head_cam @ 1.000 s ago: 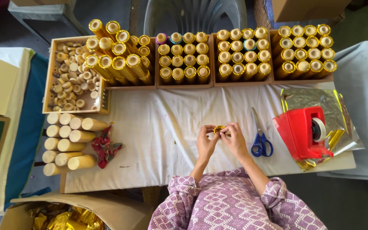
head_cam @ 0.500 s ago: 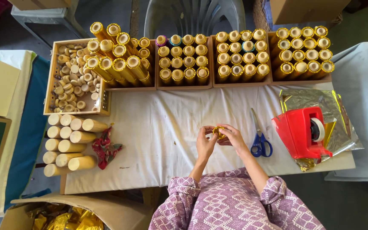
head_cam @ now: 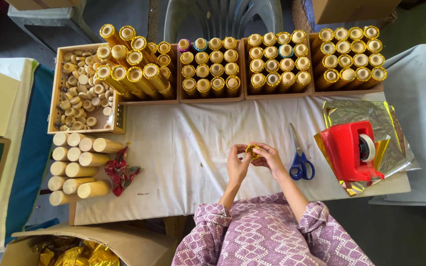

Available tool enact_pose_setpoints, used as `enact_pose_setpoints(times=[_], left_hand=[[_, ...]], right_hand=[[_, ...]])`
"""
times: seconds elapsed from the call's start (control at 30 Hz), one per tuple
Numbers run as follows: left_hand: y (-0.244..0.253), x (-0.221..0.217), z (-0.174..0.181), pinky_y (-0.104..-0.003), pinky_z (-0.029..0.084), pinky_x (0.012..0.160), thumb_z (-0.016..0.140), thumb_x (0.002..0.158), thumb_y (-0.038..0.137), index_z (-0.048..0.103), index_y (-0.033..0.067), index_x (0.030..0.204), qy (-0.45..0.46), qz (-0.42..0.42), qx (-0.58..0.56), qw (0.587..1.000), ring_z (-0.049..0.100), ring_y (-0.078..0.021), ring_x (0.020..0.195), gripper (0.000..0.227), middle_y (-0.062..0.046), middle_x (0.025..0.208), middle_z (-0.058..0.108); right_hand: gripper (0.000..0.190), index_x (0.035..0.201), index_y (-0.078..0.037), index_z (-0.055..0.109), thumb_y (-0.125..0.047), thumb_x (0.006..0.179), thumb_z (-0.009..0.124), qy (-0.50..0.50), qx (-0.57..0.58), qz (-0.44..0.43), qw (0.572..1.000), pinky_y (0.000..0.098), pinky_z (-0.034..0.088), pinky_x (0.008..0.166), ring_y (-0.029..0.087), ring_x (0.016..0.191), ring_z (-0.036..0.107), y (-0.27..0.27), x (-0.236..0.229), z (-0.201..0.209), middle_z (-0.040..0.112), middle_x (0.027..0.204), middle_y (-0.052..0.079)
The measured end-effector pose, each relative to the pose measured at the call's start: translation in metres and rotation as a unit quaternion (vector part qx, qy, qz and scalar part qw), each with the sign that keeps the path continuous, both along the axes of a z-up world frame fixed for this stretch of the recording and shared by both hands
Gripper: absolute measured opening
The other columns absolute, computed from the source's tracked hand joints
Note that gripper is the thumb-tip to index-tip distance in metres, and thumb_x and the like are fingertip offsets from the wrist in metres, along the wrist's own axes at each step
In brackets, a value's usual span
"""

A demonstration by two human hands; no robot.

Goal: Wrapping cardboard tubes with gold-colored foil and securing them with tape.

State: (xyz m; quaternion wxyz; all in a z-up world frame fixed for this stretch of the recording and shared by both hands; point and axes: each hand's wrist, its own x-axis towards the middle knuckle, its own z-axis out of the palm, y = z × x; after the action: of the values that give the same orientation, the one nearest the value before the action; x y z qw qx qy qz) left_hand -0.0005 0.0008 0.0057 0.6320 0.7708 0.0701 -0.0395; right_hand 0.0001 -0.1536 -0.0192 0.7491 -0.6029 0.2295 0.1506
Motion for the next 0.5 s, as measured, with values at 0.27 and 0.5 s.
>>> enact_pose_setpoints(times=[0.27,0.5], left_hand=[[-0.001,0.001,0.000,-0.037,0.056,0.085,0.071,0.087,0.014,0.064,0.0071,0.112,0.001,-0.002,-0.001,1.000,0.071,-0.0189,0.107,0.027,-0.006,0.113,0.070],[0.000,0.003,0.003,-0.036,0.056,0.086,0.071,0.086,0.014,0.064,0.0072,0.112,-0.009,0.002,-0.013,1.000,0.070,-0.0190,0.107,0.028,-0.006,0.113,0.070]], right_hand=[[0.038,0.136,-0.007,0.063,-0.016,0.101,0.054,-0.043,0.045,0.030,0.998,0.0329,0.066,0.070,0.020,0.076,0.077,-0.002,-0.008,0.006,0.076,0.106,0.011],[0.033,0.129,-0.003,0.062,-0.009,0.097,0.056,-0.095,-0.049,0.034,0.994,0.0343,0.066,0.065,0.022,0.074,0.076,0.001,-0.002,-0.013,0.074,0.105,0.012]])
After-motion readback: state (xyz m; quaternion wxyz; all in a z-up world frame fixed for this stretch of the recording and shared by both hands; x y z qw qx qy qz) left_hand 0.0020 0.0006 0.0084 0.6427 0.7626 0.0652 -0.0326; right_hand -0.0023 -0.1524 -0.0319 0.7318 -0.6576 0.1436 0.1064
